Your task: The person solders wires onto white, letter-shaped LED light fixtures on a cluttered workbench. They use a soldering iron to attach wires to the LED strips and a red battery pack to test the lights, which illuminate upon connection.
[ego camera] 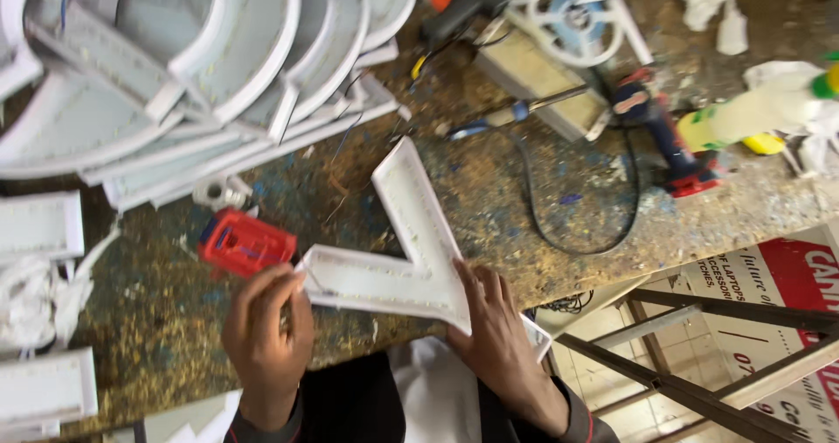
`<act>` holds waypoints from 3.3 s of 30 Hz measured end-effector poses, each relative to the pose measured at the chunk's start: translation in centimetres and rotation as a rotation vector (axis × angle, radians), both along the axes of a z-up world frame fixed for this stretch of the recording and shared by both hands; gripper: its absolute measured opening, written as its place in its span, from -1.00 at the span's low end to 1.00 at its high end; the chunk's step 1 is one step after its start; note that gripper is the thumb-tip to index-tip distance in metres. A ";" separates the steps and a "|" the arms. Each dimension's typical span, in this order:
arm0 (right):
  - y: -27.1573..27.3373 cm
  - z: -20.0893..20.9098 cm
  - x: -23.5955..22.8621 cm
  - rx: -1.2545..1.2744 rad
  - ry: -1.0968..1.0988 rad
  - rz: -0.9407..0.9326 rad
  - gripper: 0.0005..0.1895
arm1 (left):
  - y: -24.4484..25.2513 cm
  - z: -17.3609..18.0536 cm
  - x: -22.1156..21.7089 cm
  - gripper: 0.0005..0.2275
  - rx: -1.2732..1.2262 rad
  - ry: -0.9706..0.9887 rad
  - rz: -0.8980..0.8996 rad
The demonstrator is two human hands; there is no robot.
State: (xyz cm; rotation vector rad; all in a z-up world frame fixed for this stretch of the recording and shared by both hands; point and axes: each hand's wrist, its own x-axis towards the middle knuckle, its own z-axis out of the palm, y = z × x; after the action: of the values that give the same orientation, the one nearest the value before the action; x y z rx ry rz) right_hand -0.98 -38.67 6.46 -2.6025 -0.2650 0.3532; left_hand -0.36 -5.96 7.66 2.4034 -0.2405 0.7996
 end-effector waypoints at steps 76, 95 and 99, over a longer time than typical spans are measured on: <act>-5.6 13.0 35.9 0.109 -0.309 -0.262 -0.25 | 21.0 6.7 14.8 -0.95 -1.731 -0.015 -0.185; -7.9 -2.7 -3.6 0.864 0.279 -1.306 -0.35 | 8.9 -5.9 5.1 -0.17 0.381 0.270 -0.126; -5.9 -4.8 -2.6 1.248 0.446 -1.182 -0.30 | 10.5 -6.1 4.4 -0.28 0.366 0.276 -0.047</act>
State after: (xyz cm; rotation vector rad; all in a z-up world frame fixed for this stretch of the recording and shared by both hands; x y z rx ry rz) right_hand -3.54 -44.60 1.62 -1.0700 0.8904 0.1881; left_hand 4.08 4.58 1.57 2.8026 -0.3559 0.4200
